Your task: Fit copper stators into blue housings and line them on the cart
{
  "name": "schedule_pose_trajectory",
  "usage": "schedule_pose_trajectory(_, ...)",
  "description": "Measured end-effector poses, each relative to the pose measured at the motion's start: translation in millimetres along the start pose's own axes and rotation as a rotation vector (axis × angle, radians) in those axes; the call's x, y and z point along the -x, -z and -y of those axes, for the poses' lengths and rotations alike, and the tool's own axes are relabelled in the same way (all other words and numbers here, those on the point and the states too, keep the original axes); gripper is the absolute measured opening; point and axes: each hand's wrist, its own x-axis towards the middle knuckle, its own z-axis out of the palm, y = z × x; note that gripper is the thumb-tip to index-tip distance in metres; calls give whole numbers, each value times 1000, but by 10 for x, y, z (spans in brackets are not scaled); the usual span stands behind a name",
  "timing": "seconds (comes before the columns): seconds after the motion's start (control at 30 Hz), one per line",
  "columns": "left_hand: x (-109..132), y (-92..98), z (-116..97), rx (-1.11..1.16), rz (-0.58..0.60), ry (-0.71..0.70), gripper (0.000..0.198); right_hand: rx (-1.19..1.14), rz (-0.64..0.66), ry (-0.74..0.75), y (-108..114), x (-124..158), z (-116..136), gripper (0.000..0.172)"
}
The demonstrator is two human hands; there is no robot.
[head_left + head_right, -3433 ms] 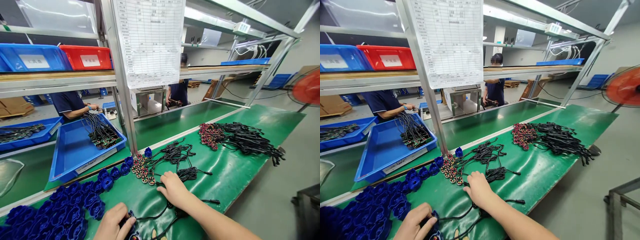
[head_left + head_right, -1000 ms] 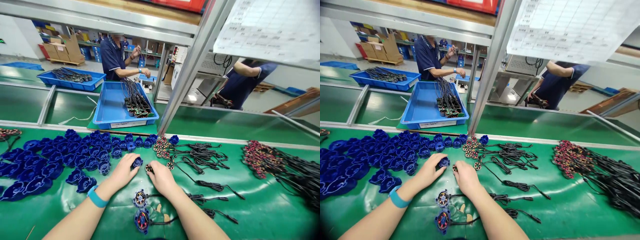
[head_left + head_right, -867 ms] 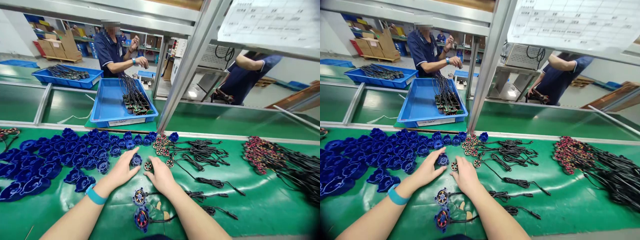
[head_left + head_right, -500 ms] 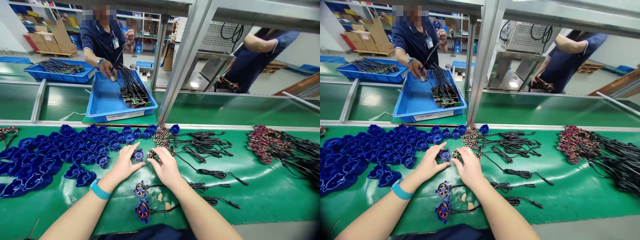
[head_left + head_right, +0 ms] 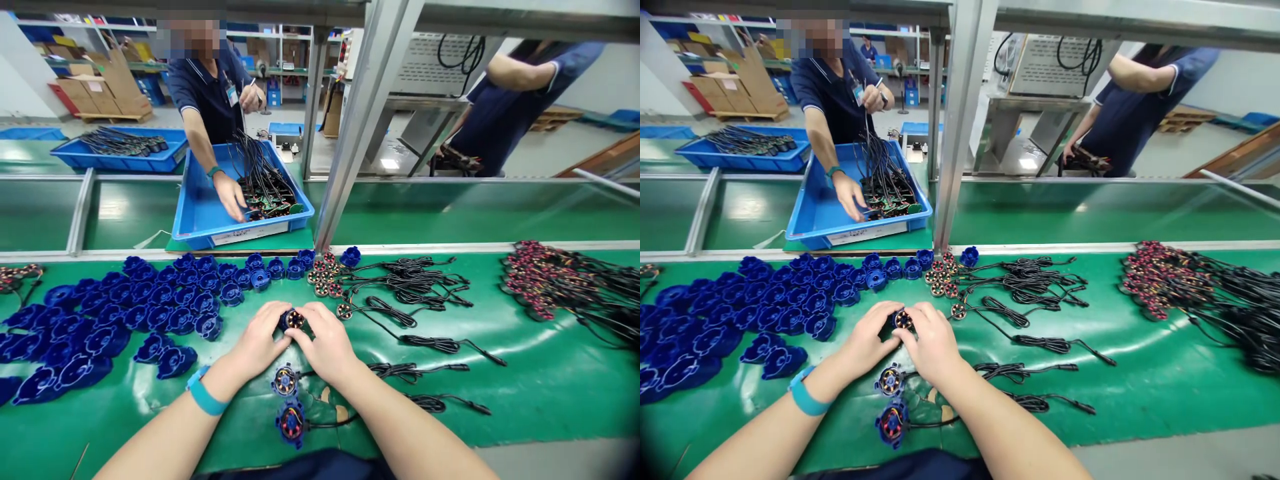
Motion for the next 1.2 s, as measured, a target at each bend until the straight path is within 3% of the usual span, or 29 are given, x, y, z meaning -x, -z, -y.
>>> schedule_pose_trajectory(0.33, -2, 0, -31, 65, -26, 29, 52, 6, 2, -59, -1, 6, 17, 27)
schedule_pose_trajectory(0.63, 9, -32, -23, 32, 13, 74, 51, 212, 133, -73, -38, 20, 22, 25)
schedule_pose_trajectory(0.83, -33, 51, -23, 7, -66, 72, 42, 163, 248, -82, 255, -46, -38, 48)
schedule_pose_trajectory(1.0, -88, 110, 51, -1, 42, -5, 27, 163, 367, -126, 495, -122, -187, 18)
schedule_pose_trajectory(1.2, -99, 113, 40, -44, 39, -32, 25, 28, 268, -51, 476, -114, -178, 17)
